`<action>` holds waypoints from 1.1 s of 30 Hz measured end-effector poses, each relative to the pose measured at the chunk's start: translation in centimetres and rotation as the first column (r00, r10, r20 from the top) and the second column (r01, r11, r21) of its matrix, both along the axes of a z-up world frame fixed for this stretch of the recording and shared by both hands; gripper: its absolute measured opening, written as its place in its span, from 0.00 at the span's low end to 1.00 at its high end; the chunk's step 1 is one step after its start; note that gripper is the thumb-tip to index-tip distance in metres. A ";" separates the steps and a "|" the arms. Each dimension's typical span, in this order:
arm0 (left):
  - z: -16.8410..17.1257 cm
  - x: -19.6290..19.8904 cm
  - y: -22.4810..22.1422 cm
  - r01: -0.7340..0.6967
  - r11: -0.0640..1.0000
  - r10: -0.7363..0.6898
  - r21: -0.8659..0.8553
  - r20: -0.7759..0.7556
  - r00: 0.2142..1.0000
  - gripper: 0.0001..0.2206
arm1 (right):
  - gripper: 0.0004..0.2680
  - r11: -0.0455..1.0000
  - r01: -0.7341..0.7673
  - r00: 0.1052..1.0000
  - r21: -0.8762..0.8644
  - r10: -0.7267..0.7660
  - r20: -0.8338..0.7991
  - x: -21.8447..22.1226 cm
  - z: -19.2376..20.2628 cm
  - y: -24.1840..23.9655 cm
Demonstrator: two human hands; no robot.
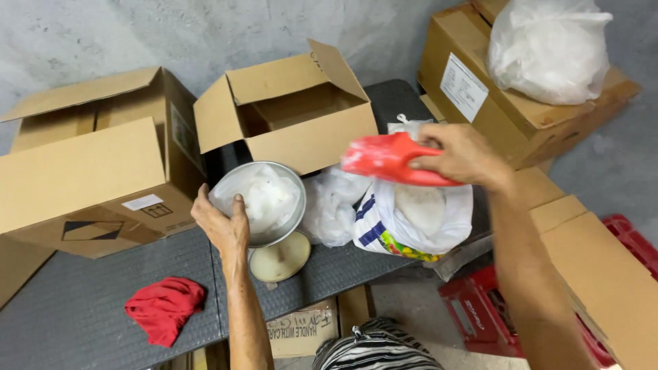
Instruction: Weighing portions of white powder from a large bag into small plastic bags using a mechanical scale and a red scoop.
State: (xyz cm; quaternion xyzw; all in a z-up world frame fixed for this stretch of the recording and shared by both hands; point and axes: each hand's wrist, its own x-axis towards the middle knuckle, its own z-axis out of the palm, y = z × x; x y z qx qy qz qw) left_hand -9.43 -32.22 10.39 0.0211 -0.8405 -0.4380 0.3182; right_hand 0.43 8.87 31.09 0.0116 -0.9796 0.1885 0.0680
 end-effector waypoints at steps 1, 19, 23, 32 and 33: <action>0.7 0.2 0.6 0.005 1.000 -0.005 0.000 0.001 1.000 0.33 | 0.15 1.000 0.005 1.000 0.000 -0.005 0.001 0.5 0.1 1.1; -2.3 10.5 30.3 0.288 0.958 -0.282 0.008 0.226 0.933 0.41 | 0.07 0.630 -0.392 0.872 0.670 0.021 0.490 -7.0 -19.0 9.0; -4.2 12.5 32.0 0.278 0.954 -0.299 0.114 0.450 0.842 0.48 | 0.06 0.663 -0.486 0.823 0.570 0.127 0.554 -6.4 -18.4 13.1; -11.6 12.3 34.2 0.206 0.867 -0.407 0.454 0.407 0.818 0.43 | 0.12 0.932 -0.298 0.914 0.205 0.217 0.343 -0.5 -22.2 17.5; -11.9 12.3 34.3 0.196 0.881 -0.392 0.430 0.434 0.811 0.44 | 0.14 0.948 -0.287 0.941 0.137 0.252 0.226 -0.6 -23.8 17.6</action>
